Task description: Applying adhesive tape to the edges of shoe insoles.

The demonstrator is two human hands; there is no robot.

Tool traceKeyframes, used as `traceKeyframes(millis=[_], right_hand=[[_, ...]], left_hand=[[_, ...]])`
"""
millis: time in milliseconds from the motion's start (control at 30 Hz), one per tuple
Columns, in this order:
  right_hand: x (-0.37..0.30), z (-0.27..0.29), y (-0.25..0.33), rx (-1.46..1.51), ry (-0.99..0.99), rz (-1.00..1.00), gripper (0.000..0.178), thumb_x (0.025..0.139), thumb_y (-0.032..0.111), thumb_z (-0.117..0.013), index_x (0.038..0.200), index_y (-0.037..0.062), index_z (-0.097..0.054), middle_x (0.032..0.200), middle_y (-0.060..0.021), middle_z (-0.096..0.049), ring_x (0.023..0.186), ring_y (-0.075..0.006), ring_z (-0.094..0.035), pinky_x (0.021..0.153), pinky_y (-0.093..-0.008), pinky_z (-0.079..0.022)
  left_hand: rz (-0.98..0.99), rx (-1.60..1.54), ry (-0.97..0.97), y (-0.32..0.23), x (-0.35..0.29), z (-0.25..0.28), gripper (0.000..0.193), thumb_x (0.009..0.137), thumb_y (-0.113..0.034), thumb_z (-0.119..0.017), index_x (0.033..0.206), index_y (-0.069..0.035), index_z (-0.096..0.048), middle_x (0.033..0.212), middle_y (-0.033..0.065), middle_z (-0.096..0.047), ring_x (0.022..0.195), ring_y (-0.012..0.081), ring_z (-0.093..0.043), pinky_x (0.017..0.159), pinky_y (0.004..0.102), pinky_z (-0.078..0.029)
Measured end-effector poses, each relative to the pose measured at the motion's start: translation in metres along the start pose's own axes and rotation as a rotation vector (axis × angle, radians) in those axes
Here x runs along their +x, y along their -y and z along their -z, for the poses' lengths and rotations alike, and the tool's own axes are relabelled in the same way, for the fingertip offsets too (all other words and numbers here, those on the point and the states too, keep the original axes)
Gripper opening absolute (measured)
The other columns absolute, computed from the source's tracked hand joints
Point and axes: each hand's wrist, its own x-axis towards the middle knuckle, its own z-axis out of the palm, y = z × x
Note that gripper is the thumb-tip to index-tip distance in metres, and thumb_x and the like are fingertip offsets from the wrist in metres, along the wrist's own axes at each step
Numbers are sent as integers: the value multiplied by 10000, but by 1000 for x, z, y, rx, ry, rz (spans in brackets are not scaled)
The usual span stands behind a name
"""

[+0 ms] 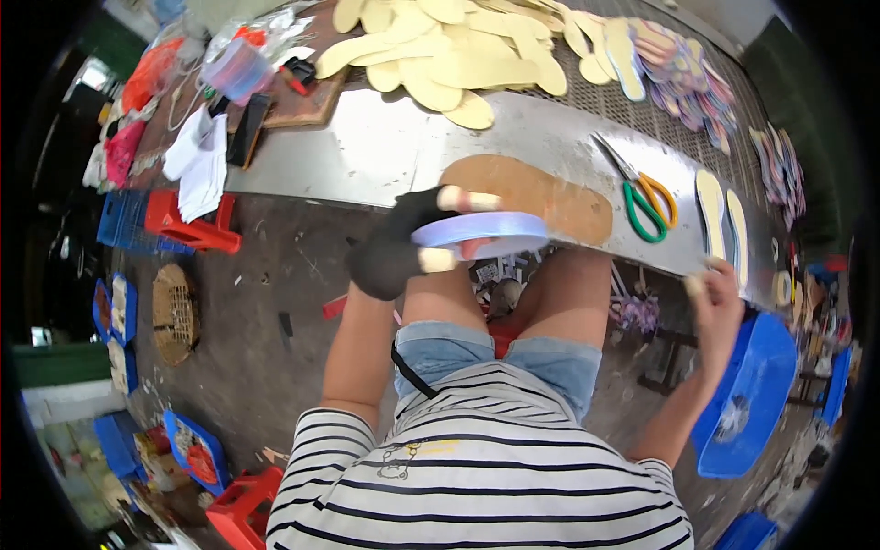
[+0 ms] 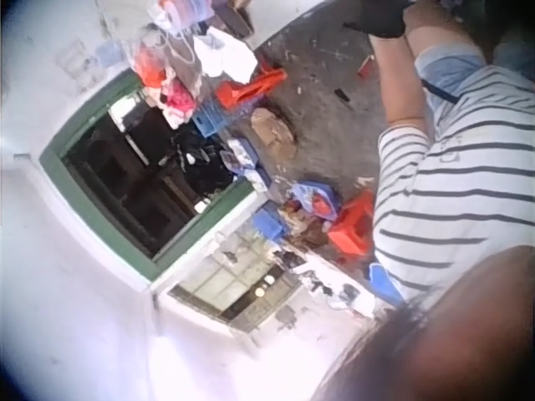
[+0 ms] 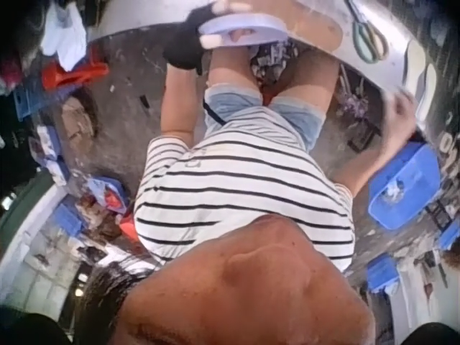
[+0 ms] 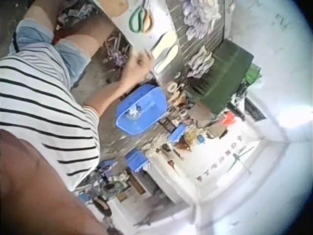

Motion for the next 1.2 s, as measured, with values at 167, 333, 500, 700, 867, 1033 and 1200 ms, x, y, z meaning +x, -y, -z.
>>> traceKeyframes(millis=[167, 333, 500, 700, 867, 1033, 1200], right_hand=[[20, -136, 95, 380, 504, 306, 516, 674, 191, -745, 1129, 17, -576, 1032, -30, -576, 699, -94, -485, 571, -230, -410], [66, -248, 129, 810, 779, -30, 289, 831, 212, -634, 976, -32, -577, 731, -46, -572, 565, -91, -501, 530, -227, -417], [99, -350, 242, 1059, 833, -92, 321, 841, 222, -632, 926, -79, -558, 770, -96, -590, 638, -140, -574, 553, -264, -481], [150, -445, 304, 1171, 779, -179, 340, 829, 187, -655, 967, -102, -542, 840, -135, -608, 686, -185, -610, 603, -281, -536], [119, -472, 276, 1181, 951, -439, 297, 896, 173, -549, 1014, -99, -527, 847, -152, -611, 737, -239, -642, 555, -275, -531], [62, -425, 217, 913, 1059, -347, 257, 925, 153, -436, 1002, -58, -562, 788, -112, -596, 637, -193, -612, 506, -263, -496], [-11, -301, 170, 698, 1240, -174, 265, 936, 198, -434, 995, 11, -611, 735, -58, -629, 632, -111, -588, 544, -228, -454]], left_hand=[[113, 219, 16, -21, 20, -8, 476, 761, -179, -687, 1186, -11, -551, 1044, 96, -623, 968, 160, -554, 877, 300, -424], [76, 132, -672, -32, -24, 80, 364, 857, -250, -593, 1149, -39, -546, 964, 39, -617, 849, 106, -569, 737, 253, -446], [-40, -25, -978, -9, -75, 142, 324, 912, -280, -518, 1099, -18, -552, 894, 71, -604, 770, 143, -584, 695, 257, -464], [-24, -109, -1016, 7, -90, 126, 234, 898, -197, -542, 1026, -8, -592, 811, 49, -609, 702, 128, -575, 654, 247, -453], [11, -142, -1048, 16, -107, 141, 198, 892, -157, -540, 1018, -16, -602, 803, 39, -610, 707, 116, -577, 657, 236, -452], [33, 114, -1099, 11, -99, 140, 214, 892, -122, -512, 1049, -3, -594, 882, 59, -629, 734, 103, -579, 654, 225, -454], [215, -102, -860, 30, -56, 120, 290, 877, -148, -540, 1139, -24, -526, 973, 80, -636, 758, 114, -597, 652, 233, -484]])
